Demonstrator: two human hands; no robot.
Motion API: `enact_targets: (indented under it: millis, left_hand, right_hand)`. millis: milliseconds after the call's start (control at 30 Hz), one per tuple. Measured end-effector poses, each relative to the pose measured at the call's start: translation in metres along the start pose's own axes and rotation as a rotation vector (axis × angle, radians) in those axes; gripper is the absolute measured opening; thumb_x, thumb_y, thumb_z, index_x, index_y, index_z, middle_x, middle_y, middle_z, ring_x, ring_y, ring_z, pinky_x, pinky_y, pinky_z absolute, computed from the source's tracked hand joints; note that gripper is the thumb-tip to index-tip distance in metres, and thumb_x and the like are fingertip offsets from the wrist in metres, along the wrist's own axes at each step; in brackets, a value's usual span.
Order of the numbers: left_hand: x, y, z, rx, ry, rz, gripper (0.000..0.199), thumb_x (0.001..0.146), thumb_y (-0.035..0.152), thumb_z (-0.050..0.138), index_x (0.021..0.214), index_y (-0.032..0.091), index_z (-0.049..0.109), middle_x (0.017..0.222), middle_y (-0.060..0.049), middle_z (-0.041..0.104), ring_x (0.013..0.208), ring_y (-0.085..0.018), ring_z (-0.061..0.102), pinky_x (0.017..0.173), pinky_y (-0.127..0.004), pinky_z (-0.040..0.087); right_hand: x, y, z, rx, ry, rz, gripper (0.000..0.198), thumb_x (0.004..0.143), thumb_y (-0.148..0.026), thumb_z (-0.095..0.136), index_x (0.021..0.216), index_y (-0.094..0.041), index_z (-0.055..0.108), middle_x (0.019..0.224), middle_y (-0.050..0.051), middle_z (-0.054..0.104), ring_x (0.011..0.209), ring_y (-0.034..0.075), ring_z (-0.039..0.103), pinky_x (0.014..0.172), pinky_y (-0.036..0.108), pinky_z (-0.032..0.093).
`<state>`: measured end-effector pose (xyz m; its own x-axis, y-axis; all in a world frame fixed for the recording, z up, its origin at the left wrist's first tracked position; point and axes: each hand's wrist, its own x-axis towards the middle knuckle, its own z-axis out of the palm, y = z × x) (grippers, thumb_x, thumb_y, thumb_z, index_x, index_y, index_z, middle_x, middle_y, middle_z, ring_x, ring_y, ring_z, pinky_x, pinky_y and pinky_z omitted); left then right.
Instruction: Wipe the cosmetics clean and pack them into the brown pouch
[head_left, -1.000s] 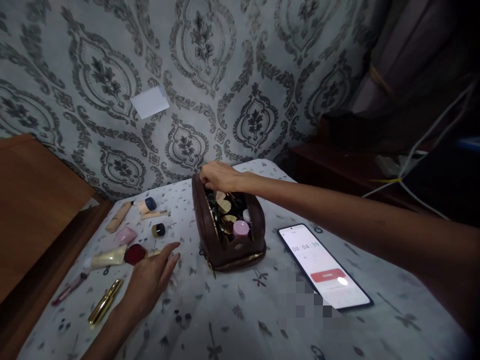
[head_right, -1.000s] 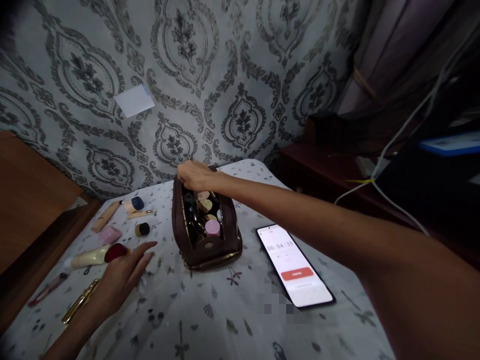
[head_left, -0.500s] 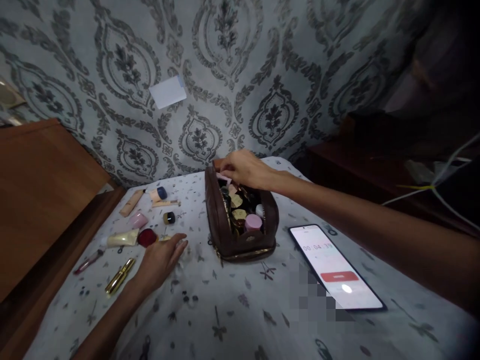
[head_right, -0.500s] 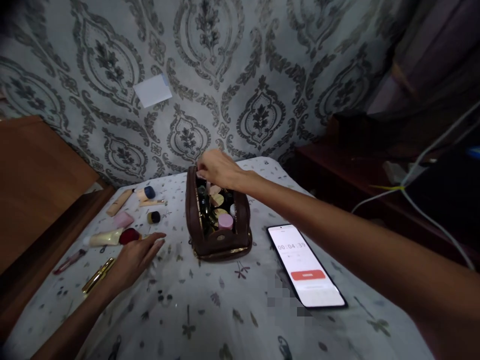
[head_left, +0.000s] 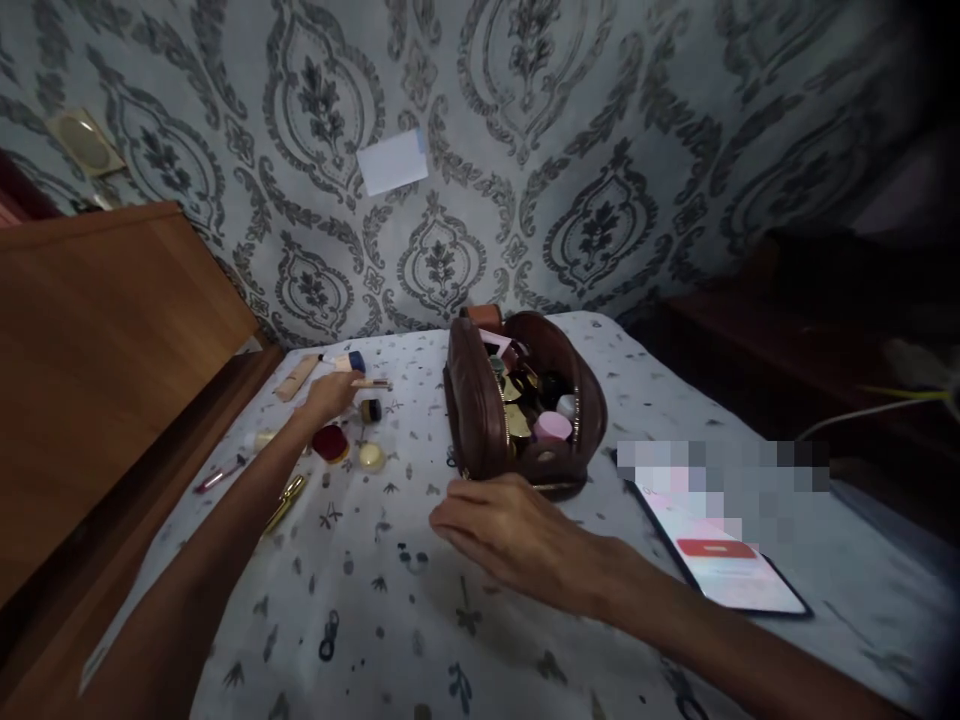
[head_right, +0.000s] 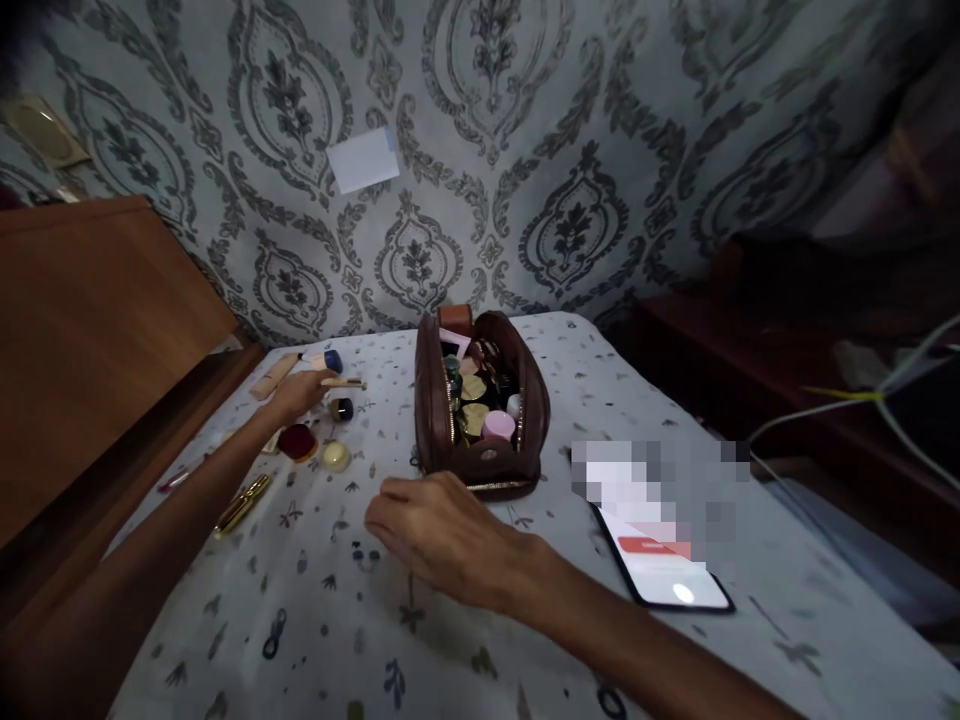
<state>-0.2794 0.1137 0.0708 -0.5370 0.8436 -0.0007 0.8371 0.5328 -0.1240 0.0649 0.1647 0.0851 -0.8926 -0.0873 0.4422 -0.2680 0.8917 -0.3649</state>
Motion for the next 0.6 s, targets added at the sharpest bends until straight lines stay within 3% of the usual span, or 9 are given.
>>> enact_targets:
  millis: [200,367,467,600]
  left_hand:
    - [0.026,-0.005,0.019,0.086,-0.077,0.011,0.034,0.096,0.028,0.053,0.129,0.022,0.057,0.119,-0.012,0.066,0.111,-0.027,0.063,0.092,-0.042,0.051]
    - [0.033,-0.002,0.023,0.122,-0.091,-0.001,0.037,0.094,0.037,0.060,0.124,0.015,0.057,0.123,-0.010,0.061,0.105,-0.022,0.063,0.088,-0.044,0.056]
    - [0.029,0.003,0.017,0.117,-0.063,-0.001,0.033,0.095,0.036,0.059,0.120,0.014,0.060,0.118,-0.010,0.063,0.103,-0.022,0.064,0.088,-0.043,0.055]
    - [0.012,-0.002,-0.010,0.070,0.052,0.002,0.029,0.097,0.026,0.045,0.105,0.007,0.065,0.103,-0.020,0.069,0.098,-0.029,0.067,0.083,-0.041,0.051]
  right_hand:
    - [-0.002,-0.004,0.040,0.325,0.044,0.234,0.020,0.092,-0.014,0.053,0.087,-0.013,0.072,0.080,0.006,0.071,0.070,0.013,0.065,0.063,0.021,0.044]
    - [0.005,-0.007,0.060,0.435,0.055,0.373,0.018,0.085,-0.012,0.058,0.083,-0.013,0.075,0.078,0.006,0.073,0.070,0.014,0.066,0.064,0.022,0.045]
    - [0.011,-0.009,0.070,0.496,0.070,0.420,0.017,0.084,-0.013,0.059,0.083,-0.013,0.076,0.077,0.006,0.074,0.069,0.014,0.065,0.065,0.022,0.045]
    - [0.013,-0.011,0.080,0.597,0.153,0.489,0.016,0.083,-0.018,0.061,0.080,-0.013,0.076,0.073,0.005,0.072,0.066,0.014,0.063,0.062,0.022,0.045]
